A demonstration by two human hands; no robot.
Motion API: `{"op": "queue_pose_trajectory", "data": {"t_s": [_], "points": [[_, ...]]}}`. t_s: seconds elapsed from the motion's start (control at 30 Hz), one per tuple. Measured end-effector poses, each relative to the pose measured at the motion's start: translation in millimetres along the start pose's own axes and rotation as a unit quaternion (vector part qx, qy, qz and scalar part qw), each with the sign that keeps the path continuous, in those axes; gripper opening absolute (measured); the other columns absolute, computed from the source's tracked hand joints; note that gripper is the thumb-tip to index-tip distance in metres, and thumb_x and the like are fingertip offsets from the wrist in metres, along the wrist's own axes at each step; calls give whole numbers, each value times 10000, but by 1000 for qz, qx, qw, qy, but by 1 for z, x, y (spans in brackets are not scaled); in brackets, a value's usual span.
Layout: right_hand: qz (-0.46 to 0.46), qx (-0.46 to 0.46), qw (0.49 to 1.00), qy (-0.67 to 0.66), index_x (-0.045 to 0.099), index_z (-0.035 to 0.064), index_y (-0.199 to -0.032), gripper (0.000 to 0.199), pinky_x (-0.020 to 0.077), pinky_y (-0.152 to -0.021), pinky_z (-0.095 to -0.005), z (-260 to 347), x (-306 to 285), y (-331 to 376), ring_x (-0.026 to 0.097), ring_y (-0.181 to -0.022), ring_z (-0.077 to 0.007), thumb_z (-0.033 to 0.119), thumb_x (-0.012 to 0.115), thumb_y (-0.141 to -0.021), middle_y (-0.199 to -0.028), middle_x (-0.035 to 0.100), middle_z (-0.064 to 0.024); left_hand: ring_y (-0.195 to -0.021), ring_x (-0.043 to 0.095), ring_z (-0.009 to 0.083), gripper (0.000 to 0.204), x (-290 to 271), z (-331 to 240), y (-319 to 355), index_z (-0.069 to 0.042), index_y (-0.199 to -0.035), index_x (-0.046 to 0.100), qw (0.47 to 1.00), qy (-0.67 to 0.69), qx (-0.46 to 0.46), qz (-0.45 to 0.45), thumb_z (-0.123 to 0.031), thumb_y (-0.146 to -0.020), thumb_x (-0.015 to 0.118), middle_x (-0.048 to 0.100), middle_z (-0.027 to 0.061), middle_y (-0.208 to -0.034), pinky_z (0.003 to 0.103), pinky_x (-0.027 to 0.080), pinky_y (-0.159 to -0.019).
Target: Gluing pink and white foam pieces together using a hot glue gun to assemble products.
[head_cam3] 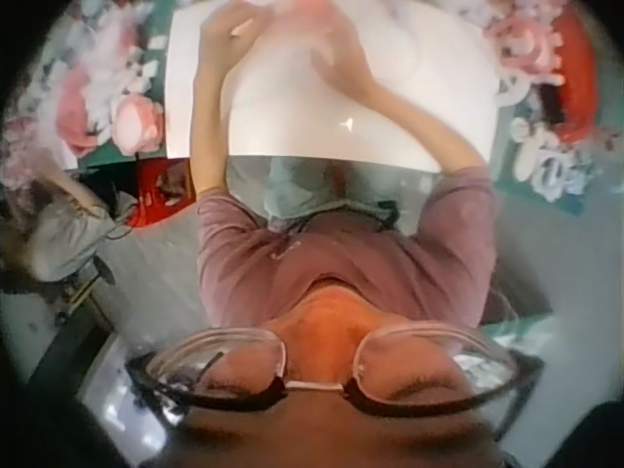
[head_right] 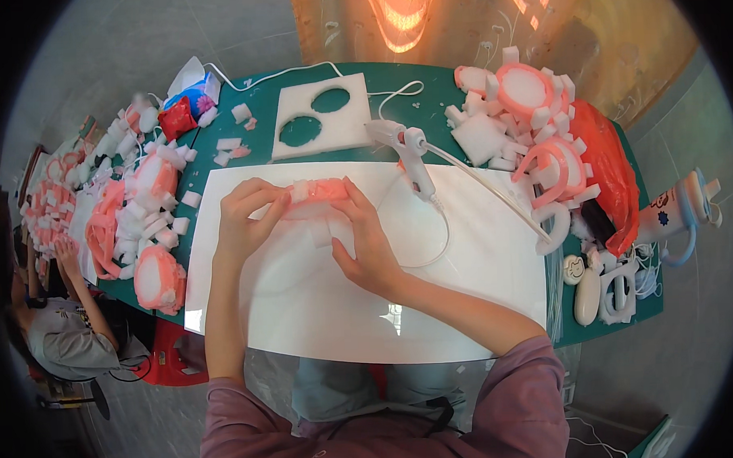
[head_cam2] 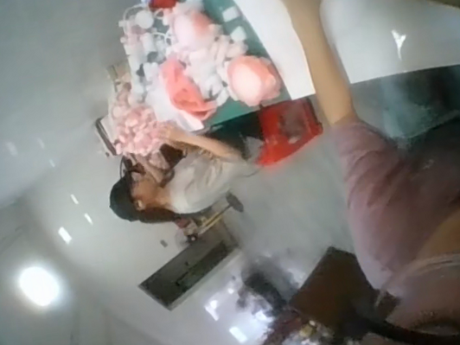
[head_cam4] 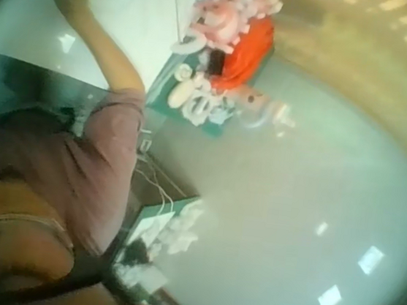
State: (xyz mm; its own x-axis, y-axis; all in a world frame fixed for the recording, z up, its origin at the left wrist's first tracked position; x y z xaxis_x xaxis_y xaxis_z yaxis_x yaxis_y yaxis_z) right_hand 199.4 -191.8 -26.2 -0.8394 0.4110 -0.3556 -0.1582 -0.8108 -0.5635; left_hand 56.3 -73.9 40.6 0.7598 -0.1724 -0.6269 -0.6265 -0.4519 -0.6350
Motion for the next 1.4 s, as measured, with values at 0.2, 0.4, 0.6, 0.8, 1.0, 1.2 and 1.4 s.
{"op": "queue_pose_trajectory", "data": {"t_s": [0.2,0.4,0.6,0.8,1.0,1.2,1.4], "points": [[-6,1,1000,-8,348,63,-1203,537,319,-990,-379,-1,0,0,319,-1233,-373,-43,560,-721,-1381,236,-227,-629,564,206,23,-1,-2,-1,-7,-733,648,1000,4,2,1,-15,-712,643,604,91,-679,278,433,-567],[-17,48,998,-35,434,37,-1088,352,370,-940,-352,-1,-1,1,408,-1176,-354,-14,568,-766,-1373,279,-227,-625,562,204,26,-1,-1,0,-5,-735,646,1000,-2,5,-7,-11,-709,642,601,88,-675,278,432,-565],[-28,1,999,28,552,26,-863,110,412,-878,-331,-5,-6,0,421,-1176,-342,-11,591,-767,-1373,303,-225,-620,559,203,26,1,-3,-3,-4,-735,645,1000,-1,1,-3,-12,-711,643,599,87,-672,281,434,-566],[-25,29,999,-17,585,2,-728,75,448,-829,-301,-3,2,-3,434,-1171,-323,-20,652,-701,-1359,331,-222,-637,572,214,36,-7,3,2,-14,-739,647,1000,-7,8,-9,-26,-704,650,602,91,-687,287,437,-577],[-42,33,998,-13,587,-3,-710,66,424,-849,-326,-11,-4,3,472,-1121,-292,-40,635,-681,-1349,363,-220,-658,571,230,179,4,10,2,-83,-778,649,997,-2,79,-18,-148,-634,732,590,56,-704,309,445,-589],[-89,2,994,64,574,14,-712,56,380,-866,-302,4,-7,-2,479,-1099,-288,30,616,-746,-1336,391,-208,-639,551,200,260,0,13,6,-126,-785,637,989,-73,127,-20,-238,-588,765,566,17,-690,299,438,-569],[-85,85,992,-49,580,-2,-728,93,411,-663,-222,30,-33,5,569,-782,-155,53,617,-792,-861,623,-106,-630,544,197,244,4,18,5,-132,-791,642,990,-63,124,-36,-241,-604,755,551,15,-671,293,435,-562]]}}
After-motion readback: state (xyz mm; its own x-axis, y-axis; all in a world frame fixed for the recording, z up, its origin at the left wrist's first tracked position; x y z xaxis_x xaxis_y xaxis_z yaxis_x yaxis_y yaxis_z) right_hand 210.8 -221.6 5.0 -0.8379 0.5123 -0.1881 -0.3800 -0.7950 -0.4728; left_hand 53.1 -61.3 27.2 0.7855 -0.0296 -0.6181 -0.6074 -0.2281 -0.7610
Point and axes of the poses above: each hand's wrist, its own y-axis away from the middle knuckle, its own x-axis out of the palm, z = x × y, the point moved 2 cm from there along -y, towards the middle knuckle
